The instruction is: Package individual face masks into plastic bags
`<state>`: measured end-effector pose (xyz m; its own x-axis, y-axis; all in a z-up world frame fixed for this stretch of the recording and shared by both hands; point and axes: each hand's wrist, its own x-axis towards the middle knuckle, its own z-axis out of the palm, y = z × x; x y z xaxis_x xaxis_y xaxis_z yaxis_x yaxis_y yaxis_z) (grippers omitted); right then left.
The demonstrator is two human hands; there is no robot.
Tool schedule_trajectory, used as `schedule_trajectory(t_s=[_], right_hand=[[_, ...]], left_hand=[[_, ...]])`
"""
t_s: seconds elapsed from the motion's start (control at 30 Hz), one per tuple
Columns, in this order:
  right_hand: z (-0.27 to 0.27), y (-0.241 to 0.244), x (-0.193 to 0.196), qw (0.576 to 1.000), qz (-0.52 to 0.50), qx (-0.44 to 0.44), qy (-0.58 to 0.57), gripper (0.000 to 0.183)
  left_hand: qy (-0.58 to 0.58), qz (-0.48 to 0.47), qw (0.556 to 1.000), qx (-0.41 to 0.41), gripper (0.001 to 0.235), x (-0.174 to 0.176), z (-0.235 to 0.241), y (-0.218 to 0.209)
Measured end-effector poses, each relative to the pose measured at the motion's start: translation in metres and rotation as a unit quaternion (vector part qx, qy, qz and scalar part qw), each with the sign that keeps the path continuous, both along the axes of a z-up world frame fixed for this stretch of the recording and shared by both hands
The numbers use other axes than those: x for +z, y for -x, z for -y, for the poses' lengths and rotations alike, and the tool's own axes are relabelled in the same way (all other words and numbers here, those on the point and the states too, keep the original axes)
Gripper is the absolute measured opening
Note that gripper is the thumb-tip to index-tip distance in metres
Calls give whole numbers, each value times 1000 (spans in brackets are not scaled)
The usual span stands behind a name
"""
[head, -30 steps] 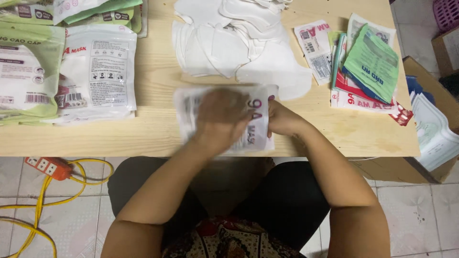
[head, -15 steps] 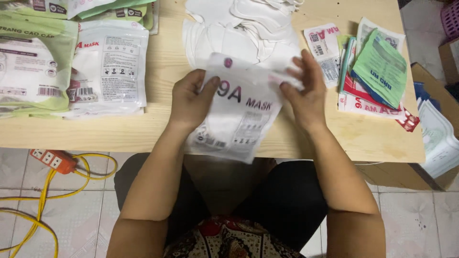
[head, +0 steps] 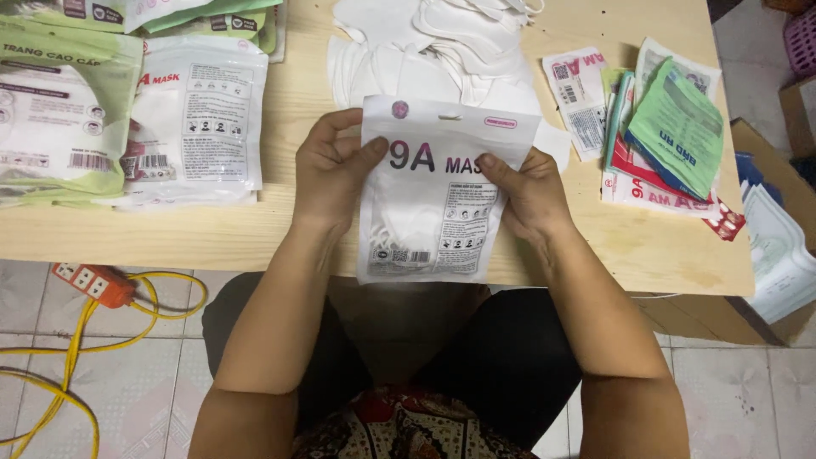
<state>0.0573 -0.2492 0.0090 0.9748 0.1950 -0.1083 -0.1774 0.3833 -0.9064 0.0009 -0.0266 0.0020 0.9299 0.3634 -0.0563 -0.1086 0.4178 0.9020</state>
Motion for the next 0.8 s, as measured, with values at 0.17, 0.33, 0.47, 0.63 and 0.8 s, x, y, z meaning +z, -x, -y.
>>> schedule_trajectory(t_s=[0.17,0.33,0.47,0.63,0.8], right_hand=[[6,-13,-8,1000,-8,-28,-1,23],[18,-25,-8,998,6,-68,-11,21],[18,-28,0,996,8,-88,-26,19],[22,-28,-4,992,10,-112,-52,20],[9,-11,-3,999,12,37,24,35]], left_hand=[[-23,-18,996,-89,64,-1,3,4],[-71,-32,987,-141,54,-24,5,-2],[-88,-10,983,-159,68,-9,-1,7],[-137,13,970,-201,65,-25,5,0],[-179,19,976,-126,54,-36,-2,-3]])
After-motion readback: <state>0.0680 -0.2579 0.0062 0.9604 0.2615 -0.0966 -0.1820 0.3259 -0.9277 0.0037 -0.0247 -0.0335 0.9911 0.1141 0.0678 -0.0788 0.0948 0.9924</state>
